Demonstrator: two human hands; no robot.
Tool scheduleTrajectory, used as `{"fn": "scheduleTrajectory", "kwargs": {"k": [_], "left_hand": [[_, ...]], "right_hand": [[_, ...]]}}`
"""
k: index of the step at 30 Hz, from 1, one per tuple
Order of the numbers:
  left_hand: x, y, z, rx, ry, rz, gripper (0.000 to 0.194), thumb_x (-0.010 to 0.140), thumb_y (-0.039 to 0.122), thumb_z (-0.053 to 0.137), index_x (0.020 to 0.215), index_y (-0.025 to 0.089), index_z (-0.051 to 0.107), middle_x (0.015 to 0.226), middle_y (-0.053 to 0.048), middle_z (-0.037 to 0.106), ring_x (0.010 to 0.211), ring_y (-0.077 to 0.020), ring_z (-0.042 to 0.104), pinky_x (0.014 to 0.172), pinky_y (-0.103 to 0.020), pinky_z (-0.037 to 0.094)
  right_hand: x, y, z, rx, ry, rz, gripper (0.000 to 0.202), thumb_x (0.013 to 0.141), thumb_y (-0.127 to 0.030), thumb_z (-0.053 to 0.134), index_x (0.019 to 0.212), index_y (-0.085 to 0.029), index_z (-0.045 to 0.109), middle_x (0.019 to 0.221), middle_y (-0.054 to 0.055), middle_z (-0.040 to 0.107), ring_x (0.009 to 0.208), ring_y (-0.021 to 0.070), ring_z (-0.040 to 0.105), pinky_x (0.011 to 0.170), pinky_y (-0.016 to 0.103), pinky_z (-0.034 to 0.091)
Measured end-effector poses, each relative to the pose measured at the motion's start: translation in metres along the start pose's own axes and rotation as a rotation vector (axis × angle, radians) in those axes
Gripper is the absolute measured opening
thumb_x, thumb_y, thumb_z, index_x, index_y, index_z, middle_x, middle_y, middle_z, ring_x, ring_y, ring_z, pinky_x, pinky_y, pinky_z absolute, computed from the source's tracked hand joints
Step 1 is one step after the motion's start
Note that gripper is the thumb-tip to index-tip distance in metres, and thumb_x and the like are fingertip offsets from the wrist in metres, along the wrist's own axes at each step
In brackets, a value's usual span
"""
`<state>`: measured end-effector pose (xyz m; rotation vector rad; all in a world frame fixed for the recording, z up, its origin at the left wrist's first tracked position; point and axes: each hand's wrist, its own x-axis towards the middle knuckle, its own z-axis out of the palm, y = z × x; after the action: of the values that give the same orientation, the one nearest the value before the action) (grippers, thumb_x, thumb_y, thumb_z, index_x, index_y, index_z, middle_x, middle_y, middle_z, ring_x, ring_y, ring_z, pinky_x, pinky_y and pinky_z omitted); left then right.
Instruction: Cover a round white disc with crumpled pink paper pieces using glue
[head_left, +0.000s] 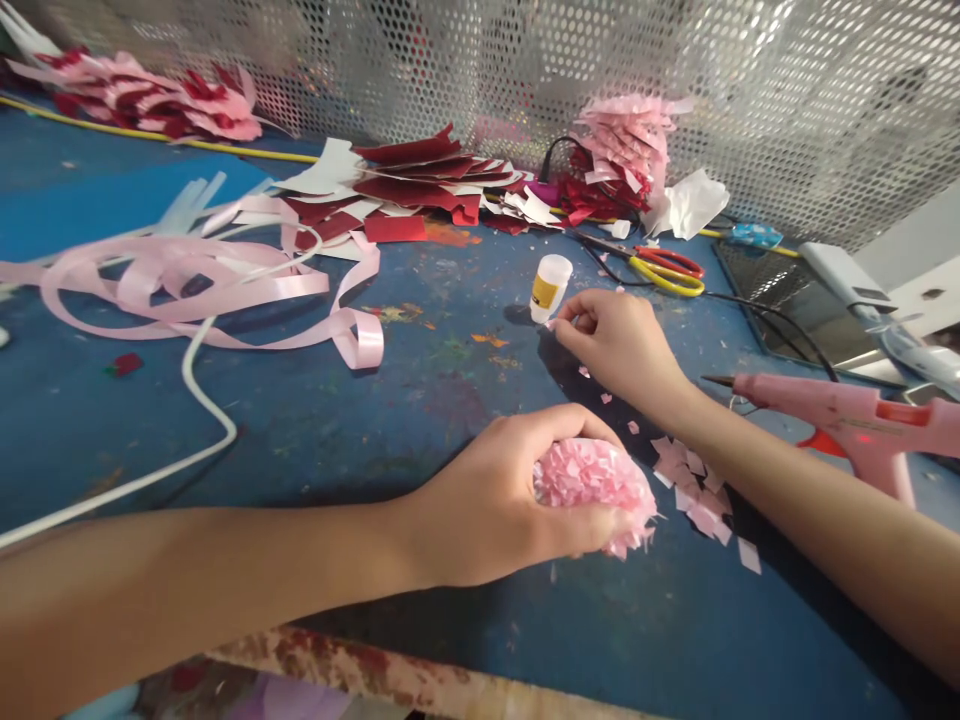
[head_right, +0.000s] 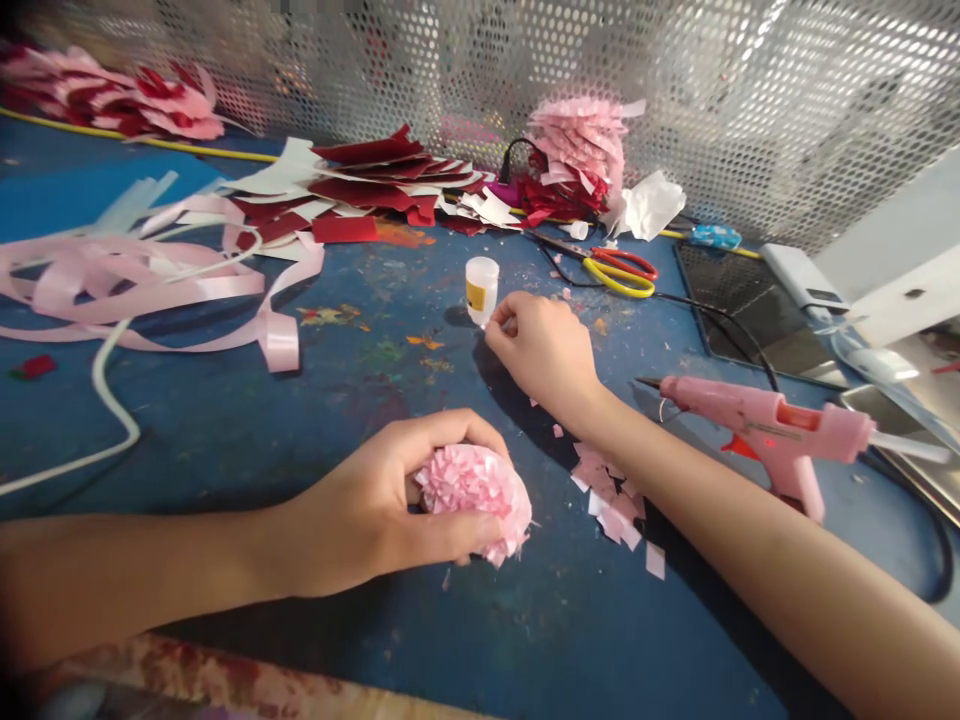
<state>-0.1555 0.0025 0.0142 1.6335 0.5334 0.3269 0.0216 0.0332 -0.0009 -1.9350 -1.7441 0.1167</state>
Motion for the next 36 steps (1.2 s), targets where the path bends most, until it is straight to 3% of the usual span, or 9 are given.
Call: {"fn": "scheduleTrajectory", "kwargs": {"k": [5, 14, 24, 31, 36], "left_hand": [[0.0, -0.002, 0.0, 0.06, 0.003, 0.029, 0.023, 0.071, 0.03, 0.067, 0.089, 0.018, 0.061, 0.091, -0.001, 0.067, 0.083, -0.0171, 0.06, 0.071, -0.024, 0.047], [-0.001, -0.003, 0.0, 0.08, 0.007, 0.059, 0.022, 0.071, 0.03, 0.067, 0.089, 0.018, 0.061, 0.084, 0.001, 0.065, 0.082, -0.0168, 0.06, 0.073, -0.025, 0.046], [-0.003, 0.001, -0.002, 0.106, -0.006, 0.044, 0.022, 0.073, 0.03, 0.066, 0.09, 0.018, 0.061, 0.09, 0.001, 0.066, 0.083, -0.0163, 0.06, 0.074, -0.024, 0.045], [-0.004, 0.004, -0.005, 0.115, -0.034, 0.031, 0.025, 0.074, 0.031, 0.066, 0.095, 0.018, 0.061, 0.089, 0.001, 0.066, 0.08, -0.0153, 0.06, 0.076, -0.025, 0.045], [-0.002, -0.001, -0.002, 0.123, -0.006, 0.059, 0.025, 0.073, 0.032, 0.066, 0.092, 0.017, 0.061, 0.093, -0.001, 0.067, 0.086, -0.0175, 0.06, 0.076, -0.025, 0.045]], "right_hand": [[0.002, -0.007, 0.011, -0.076, 0.012, 0.056, 0.014, 0.075, -0.029, 0.054, 0.071, -0.021, 0.064, 0.062, 0.002, 0.063, 0.057, 0.0163, 0.054, 0.05, 0.027, 0.032], [0.005, -0.007, 0.015, -0.104, 0.023, 0.093, 0.016, 0.073, -0.032, 0.056, 0.076, -0.022, 0.068, 0.063, 0.003, 0.065, 0.059, 0.0191, 0.056, 0.05, 0.028, 0.033], [0.007, -0.004, 0.012, -0.084, 0.035, 0.016, 0.018, 0.072, -0.029, 0.056, 0.082, -0.023, 0.07, 0.062, 0.001, 0.063, 0.058, 0.0168, 0.055, 0.051, 0.027, 0.033], [0.01, -0.004, 0.01, -0.146, -0.042, -0.064, 0.018, 0.076, -0.026, 0.054, 0.086, -0.022, 0.069, 0.062, 0.0, 0.061, 0.058, 0.0148, 0.051, 0.053, 0.026, 0.032], [0.021, -0.008, 0.006, -0.209, -0.073, -0.039, 0.017, 0.078, -0.026, 0.052, 0.086, -0.021, 0.067, 0.067, 0.002, 0.063, 0.06, 0.0151, 0.052, 0.054, 0.025, 0.031]]}}
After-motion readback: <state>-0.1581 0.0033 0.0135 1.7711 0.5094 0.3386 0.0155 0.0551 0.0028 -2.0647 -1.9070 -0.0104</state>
